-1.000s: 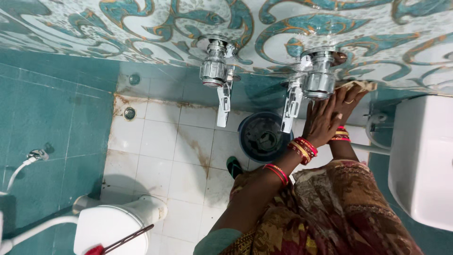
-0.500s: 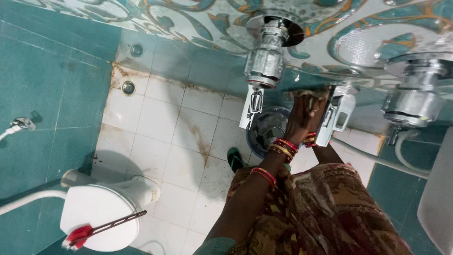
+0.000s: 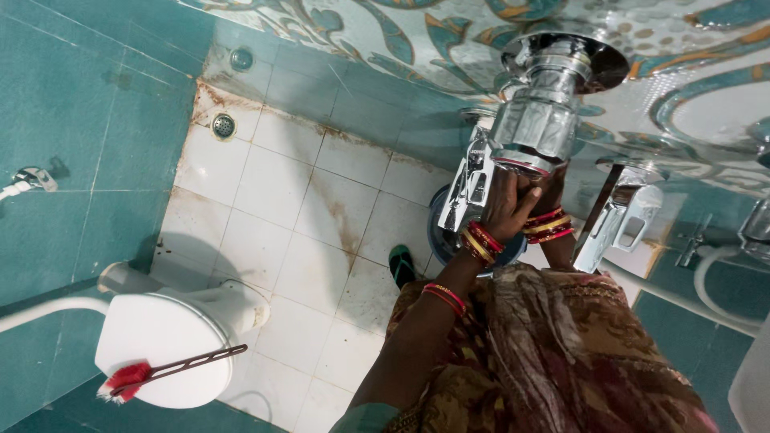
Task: The person uses a cloth to scrub a white bathroom sink and then wipes several wall-mounted metal faucets.
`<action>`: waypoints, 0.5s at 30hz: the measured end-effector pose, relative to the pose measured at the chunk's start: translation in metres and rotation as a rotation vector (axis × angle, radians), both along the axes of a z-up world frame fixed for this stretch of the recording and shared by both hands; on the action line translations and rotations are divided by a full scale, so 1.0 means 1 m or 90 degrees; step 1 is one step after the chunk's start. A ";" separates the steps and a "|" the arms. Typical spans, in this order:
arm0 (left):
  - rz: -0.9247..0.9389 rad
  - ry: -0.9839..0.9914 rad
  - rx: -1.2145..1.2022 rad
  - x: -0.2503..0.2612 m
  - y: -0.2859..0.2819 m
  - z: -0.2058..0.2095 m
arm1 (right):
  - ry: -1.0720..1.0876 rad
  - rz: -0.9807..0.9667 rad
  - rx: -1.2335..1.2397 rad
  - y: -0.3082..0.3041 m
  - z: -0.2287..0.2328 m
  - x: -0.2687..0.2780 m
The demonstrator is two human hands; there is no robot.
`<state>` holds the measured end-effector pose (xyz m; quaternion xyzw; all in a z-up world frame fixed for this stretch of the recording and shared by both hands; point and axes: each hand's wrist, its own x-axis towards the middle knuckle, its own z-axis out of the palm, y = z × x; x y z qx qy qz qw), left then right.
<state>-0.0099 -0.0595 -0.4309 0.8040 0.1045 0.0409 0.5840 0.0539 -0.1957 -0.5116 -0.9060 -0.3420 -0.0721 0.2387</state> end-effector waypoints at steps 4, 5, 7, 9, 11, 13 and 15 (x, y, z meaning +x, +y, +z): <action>0.085 -0.134 -0.032 -0.007 0.024 -0.028 | 0.008 0.050 0.013 0.047 -0.005 0.011; 0.065 -0.127 0.059 -0.005 0.035 -0.038 | 0.012 0.063 0.014 0.060 -0.006 0.013; 0.066 -0.135 0.125 -0.008 0.046 -0.054 | 0.029 0.089 0.020 0.085 -0.011 0.011; 0.113 -0.195 0.083 0.004 0.065 -0.060 | 0.038 0.108 0.028 0.109 -0.013 0.020; 0.159 -0.258 0.041 0.017 0.087 -0.051 | 0.041 0.129 0.036 0.132 -0.012 0.029; 0.158 -0.284 0.003 0.020 0.112 -0.031 | 0.045 0.146 0.048 0.153 -0.012 0.034; 0.104 -0.266 -0.035 0.010 0.144 -0.011 | 0.056 0.156 0.054 0.167 -0.013 0.035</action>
